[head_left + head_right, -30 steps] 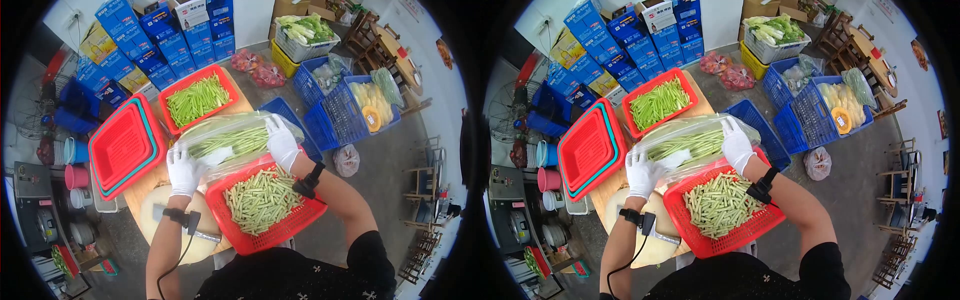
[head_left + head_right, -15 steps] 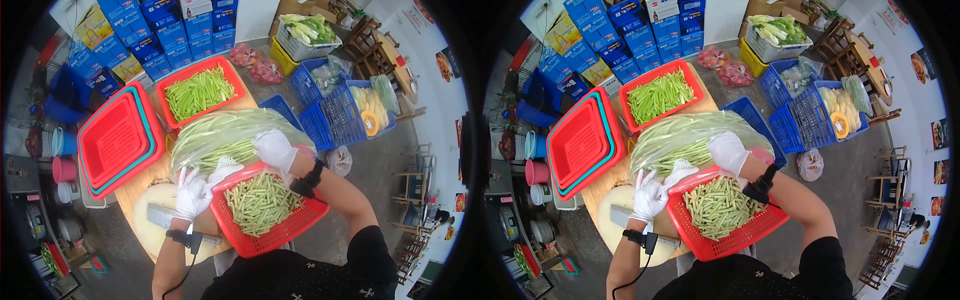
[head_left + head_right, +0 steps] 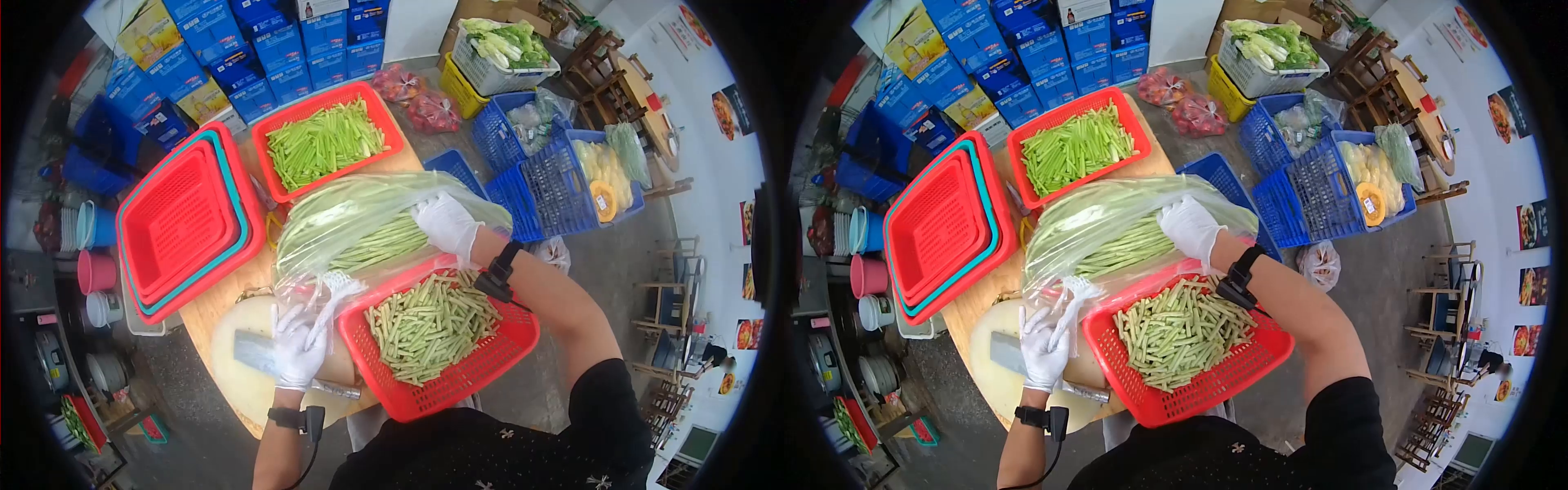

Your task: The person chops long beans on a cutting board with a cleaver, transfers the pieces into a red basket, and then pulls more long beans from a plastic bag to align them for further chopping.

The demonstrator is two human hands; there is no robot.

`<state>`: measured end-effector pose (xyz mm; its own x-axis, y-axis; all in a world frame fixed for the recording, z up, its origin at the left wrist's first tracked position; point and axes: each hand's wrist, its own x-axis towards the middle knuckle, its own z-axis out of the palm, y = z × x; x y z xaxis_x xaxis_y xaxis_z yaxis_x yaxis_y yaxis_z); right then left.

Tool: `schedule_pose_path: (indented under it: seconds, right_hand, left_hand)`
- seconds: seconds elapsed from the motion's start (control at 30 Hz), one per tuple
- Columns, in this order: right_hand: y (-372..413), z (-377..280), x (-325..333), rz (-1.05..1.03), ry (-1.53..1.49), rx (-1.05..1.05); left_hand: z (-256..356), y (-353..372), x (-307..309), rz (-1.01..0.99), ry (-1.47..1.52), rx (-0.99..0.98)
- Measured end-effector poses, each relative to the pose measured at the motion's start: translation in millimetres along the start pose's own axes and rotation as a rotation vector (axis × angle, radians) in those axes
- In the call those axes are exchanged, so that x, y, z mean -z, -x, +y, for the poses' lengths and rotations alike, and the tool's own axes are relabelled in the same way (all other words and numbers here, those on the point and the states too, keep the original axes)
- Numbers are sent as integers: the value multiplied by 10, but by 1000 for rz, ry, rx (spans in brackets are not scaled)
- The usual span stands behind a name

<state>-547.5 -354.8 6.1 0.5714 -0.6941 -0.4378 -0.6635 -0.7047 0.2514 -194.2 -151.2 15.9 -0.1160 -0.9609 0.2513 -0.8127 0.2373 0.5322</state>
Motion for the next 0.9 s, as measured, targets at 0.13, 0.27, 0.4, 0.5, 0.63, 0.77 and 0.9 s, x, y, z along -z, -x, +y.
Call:
schedule_pose_path:
  seconds: [0.13, 0.27, 0.4, 0.5, 0.63, 0.77, 0.9]
  right_hand:
    - [80, -35, 63, 82, -92, -22]
    - [100, -46, 25, 436, -199, 115]
    - [80, 37, -282, 293, -411, 64]
    - [121, 99, -98, 211, -474, -2]
    - [216, 108, -17, 355, -936, -246]
    - [255, 340, -69, 326, -853, -97]
    - [307, 744, 71, 178, -694, 3]
  left_hand:
    - [-128, 48, -5, 48, 55, 81]
    - [-242, -34, 47, 55, -138, 166]
    - [-128, -380, 158, 151, -149, 341]
    - [155, -651, 286, 206, -277, 143]
    - [600, -861, 256, 191, -101, -158]
    - [796, -1040, -234, -172, 238, -194]
    - [761, -1513, -878, -394, 224, -70]
